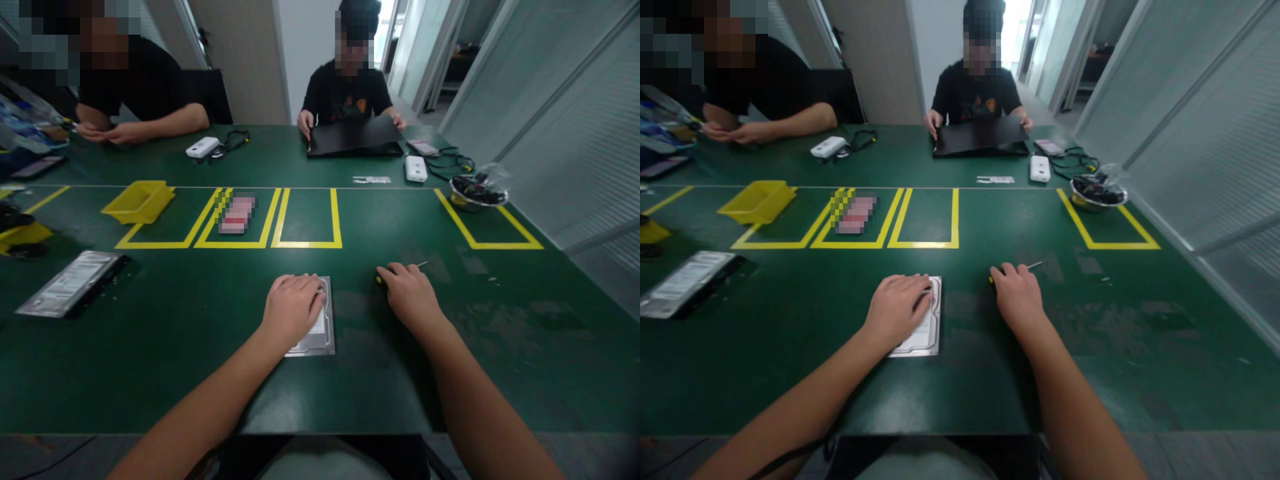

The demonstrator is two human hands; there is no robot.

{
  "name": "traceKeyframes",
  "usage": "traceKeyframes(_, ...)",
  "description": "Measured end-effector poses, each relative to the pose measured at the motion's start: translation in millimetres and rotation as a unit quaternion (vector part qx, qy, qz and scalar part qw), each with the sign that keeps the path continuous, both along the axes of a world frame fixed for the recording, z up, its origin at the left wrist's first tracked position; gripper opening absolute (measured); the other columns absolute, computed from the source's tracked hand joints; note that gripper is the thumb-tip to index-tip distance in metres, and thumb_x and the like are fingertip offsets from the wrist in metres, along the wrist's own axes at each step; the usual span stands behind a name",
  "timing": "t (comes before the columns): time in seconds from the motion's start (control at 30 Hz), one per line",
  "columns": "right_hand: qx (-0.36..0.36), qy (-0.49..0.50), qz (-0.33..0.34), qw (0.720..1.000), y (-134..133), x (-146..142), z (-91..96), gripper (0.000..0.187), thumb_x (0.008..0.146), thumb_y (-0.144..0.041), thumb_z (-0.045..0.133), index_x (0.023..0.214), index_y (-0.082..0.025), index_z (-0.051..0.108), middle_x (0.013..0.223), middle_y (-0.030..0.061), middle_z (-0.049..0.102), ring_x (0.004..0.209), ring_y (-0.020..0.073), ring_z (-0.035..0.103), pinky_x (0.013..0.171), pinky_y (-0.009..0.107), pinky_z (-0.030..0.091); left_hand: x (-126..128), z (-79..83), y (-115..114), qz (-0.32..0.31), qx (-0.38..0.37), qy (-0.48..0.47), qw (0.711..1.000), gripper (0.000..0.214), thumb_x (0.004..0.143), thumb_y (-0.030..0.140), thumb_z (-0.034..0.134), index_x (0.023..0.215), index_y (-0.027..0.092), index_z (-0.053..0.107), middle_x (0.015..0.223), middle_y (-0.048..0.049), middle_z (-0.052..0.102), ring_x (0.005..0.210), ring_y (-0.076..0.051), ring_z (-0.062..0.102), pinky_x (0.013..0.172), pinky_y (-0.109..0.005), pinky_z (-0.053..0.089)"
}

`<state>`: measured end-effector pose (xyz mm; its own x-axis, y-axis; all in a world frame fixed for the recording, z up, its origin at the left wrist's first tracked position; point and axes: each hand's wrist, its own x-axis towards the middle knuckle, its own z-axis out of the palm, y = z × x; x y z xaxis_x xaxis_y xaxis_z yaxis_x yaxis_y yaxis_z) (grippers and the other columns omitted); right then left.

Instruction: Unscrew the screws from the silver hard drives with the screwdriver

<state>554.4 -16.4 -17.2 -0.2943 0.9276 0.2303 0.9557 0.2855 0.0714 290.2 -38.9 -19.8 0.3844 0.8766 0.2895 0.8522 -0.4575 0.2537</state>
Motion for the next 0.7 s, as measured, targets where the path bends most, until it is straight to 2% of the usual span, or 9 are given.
traceKeyframes(0.17, 0.005, -0.005, 0.008, 1.000, 4, -1, 4.9, 0.029, 0.093, -0.011, 0.043, 0.102, -0.019, 0.070, 0.095, 0.0116, 0.070, 0.083, 0.0253, 0.056, 0.068, 0.036, 0.036, 4, -0.2, -4, -0.002, 0.017, -0.009, 1.000, 0.029, 0.098, 0.030, 0.048, 0.121, 0.022, 0.064, 0.128, -0.0090, 0.069, 0.124, -0.028, 0.059, 0.108, -0.052, 0.031)
traceKeyframes(0.27, 0.046, 0.022, -0.023, 0.998, 7, -4, 21.0, 0.027, 0.095, -0.016, 0.041, 0.107, -0.014, 0.065, 0.096, 0.0144, 0.068, 0.082, 0.0255, 0.057, 0.070, 0.037, 0.039, 3, -0.5, -2, -0.006, 0.012, -0.016, 1.000, 0.031, 0.098, 0.031, 0.048, 0.124, 0.022, 0.063, 0.132, -0.0094, 0.066, 0.129, -0.029, 0.056, 0.108, -0.053, 0.030)
traceKeyframes(0.37, 0.101, 0.076, -0.042, 0.991, 8, -11, 45.8, 0.028, 0.096, -0.024, 0.045, 0.116, -0.009, 0.057, 0.103, 0.0162, 0.065, 0.090, 0.0248, 0.059, 0.077, 0.037, 0.044, 1, -0.7, 0, -0.012, 0.001, -0.021, 1.000, 0.032, 0.098, 0.031, 0.049, 0.126, 0.024, 0.063, 0.131, -0.0093, 0.067, 0.123, -0.028, 0.060, 0.107, -0.053, 0.030)
traceKeyframes(0.47, 0.156, 0.232, 0.009, 0.960, 9, -23, 71.9, 0.025, 0.092, -0.029, 0.055, 0.112, -0.015, 0.057, 0.099, 0.0092, 0.066, 0.081, 0.0186, 0.061, 0.075, 0.032, 0.048, 0, -0.4, 1, -0.017, 0.000, -0.022, 1.000, 0.032, 0.097, 0.031, 0.049, 0.125, 0.025, 0.063, 0.129, -0.0091, 0.068, 0.120, -0.028, 0.061, 0.106, -0.052, 0.030)
traceKeyframes(0.53, 0.138, 0.326, 0.053, 0.934, 10, -33, 85.6, 0.026, 0.089, -0.028, 0.058, 0.113, -0.018, 0.057, 0.086, 0.0022, 0.065, 0.068, 0.0148, 0.059, 0.067, 0.029, 0.048, 0, 0.2, 1, -0.019, 0.001, -0.021, 1.000, 0.032, 0.097, 0.032, 0.049, 0.124, 0.025, 0.064, 0.128, -0.0093, 0.068, 0.119, -0.028, 0.061, 0.105, -0.052, 0.031)
traceKeyframes(0.6, 0.101, 0.367, 0.092, 0.920, 12, -43, 94.5, 0.030, 0.088, -0.026, 0.059, 0.117, -0.019, 0.056, 0.075, -0.0030, 0.061, 0.061, 0.0126, 0.057, 0.063, 0.027, 0.047, 1, 0.9, 1, -0.017, 0.002, -0.018, 1.000, 0.032, 0.097, 0.031, 0.049, 0.125, 0.025, 0.064, 0.128, -0.0091, 0.068, 0.119, -0.028, 0.061, 0.105, -0.053, 0.030)
traceKeyframes(0.7, 0.069, 0.368, 0.139, 0.917, 18, -54, 98.3, 0.028, 0.086, -0.024, 0.059, 0.114, -0.018, 0.059, 0.072, -0.0045, 0.058, 0.060, 0.0106, 0.056, 0.062, 0.025, 0.046, 3, 1.6, 1, -0.014, -0.001, -0.013, 1.000, 0.032, 0.097, 0.031, 0.049, 0.125, 0.025, 0.064, 0.127, -0.0088, 0.068, 0.119, -0.028, 0.060, 0.104, -0.053, 0.030)
